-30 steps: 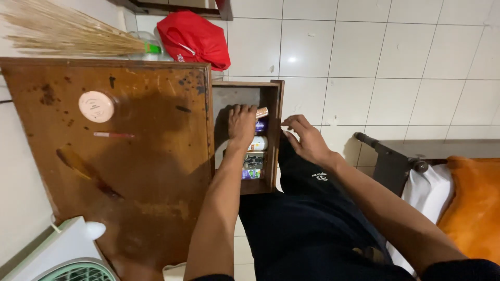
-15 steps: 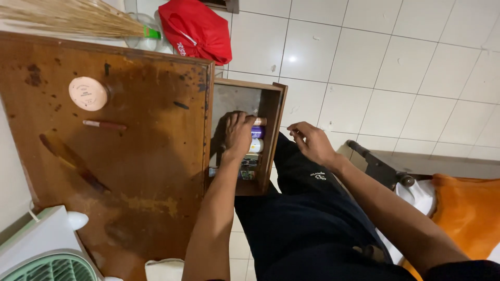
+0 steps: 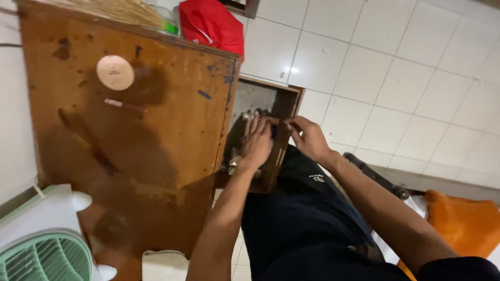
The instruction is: The person cleans and tidies a room by smoothing a blanket, then organizing a dresser drawer by hand, placing bottles, boxes, tubes, lids, and a brush inside. Next, the person wipes a table and a remote with a paper towel, and finally sweeps the floor with a broom.
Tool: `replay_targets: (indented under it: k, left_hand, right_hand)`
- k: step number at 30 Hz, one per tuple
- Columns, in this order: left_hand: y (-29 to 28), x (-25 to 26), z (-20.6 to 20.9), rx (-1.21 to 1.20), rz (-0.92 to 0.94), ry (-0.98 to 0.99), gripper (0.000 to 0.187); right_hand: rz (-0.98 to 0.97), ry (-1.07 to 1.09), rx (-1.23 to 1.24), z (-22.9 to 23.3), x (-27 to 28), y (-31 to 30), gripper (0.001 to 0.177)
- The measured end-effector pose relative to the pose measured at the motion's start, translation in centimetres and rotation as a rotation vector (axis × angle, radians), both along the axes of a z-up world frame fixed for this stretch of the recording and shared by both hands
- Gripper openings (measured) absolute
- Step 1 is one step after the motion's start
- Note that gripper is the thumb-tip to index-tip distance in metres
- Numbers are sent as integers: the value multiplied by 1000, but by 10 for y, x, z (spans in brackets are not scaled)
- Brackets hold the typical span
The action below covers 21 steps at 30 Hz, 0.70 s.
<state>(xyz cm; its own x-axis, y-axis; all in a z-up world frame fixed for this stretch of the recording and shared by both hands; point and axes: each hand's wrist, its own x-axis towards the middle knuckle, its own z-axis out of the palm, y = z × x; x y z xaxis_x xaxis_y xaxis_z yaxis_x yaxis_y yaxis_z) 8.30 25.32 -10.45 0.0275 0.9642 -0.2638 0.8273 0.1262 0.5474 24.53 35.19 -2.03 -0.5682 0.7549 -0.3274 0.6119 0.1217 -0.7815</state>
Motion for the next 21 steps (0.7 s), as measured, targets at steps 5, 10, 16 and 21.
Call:
replay_targets:
  k: [5,10,16,21]
  left_hand:
    - [-31,-2,64,212,269,-355,29]
    - [-77,-18,95,321,476,-403,16]
    - [-141,-81,103,439,943,-354,19]
    - [-201,-137,82,558,1332,-460,19]
  right_hand:
    - [20,61,35,15,-52,-7,20]
    - [180,217,134,37,-140,-19,22]
    - [444,287,230,50,-258,-59,24]
    - [498,307,409,25,-336,-65,35]
